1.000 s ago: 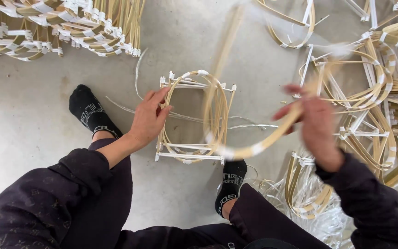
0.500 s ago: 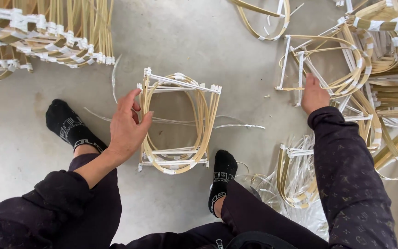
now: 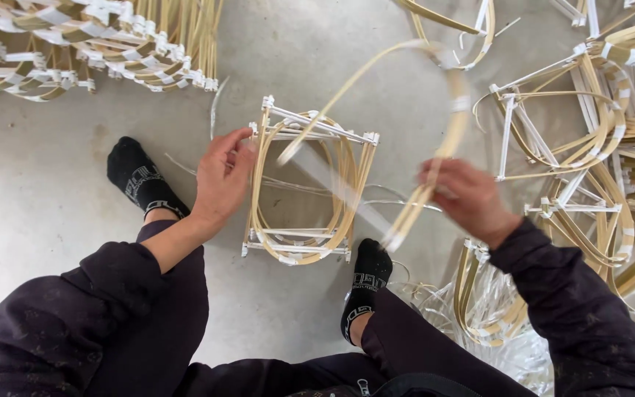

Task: The recorder assembles curved bamboo frames by tying components together with plastic strips and trimming them with scissors.

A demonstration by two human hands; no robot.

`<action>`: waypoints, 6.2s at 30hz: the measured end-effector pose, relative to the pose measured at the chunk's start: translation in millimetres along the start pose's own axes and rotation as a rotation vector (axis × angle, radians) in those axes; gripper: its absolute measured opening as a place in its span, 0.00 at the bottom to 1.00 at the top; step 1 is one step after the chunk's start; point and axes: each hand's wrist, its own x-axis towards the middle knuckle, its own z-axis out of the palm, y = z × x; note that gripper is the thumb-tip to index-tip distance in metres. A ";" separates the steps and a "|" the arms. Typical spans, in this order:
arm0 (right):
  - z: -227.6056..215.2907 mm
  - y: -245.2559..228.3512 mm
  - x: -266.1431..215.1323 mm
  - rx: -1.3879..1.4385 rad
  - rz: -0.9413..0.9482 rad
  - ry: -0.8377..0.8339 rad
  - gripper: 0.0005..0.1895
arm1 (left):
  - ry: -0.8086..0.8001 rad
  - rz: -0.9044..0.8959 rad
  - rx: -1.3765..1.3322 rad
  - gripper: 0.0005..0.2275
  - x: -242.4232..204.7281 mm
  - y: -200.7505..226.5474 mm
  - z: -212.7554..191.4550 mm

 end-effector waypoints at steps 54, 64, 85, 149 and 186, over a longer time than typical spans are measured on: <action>21.3 180.7 -182.7 -0.461 0.830 -0.296 0.09 | -0.264 -0.099 0.347 0.32 -26.1 30.8 -2.9; -92.2 84.6 -96.5 -0.006 0.611 0.433 0.15 | -0.099 -0.019 0.286 0.21 -26.2 18.0 -6.4; 47.2 -93.5 62.2 0.862 0.769 -0.404 0.35 | -0.099 0.067 0.045 0.27 -36.1 32.1 -8.1; 91.6 -96.1 186.0 0.521 0.329 -0.556 0.15 | -0.655 0.154 1.180 0.06 20.8 -171.2 -20.6; 102.5 -123.1 162.9 0.792 0.508 -0.757 0.13 | -0.345 0.088 -0.276 0.07 -34.7 9.5 -91.7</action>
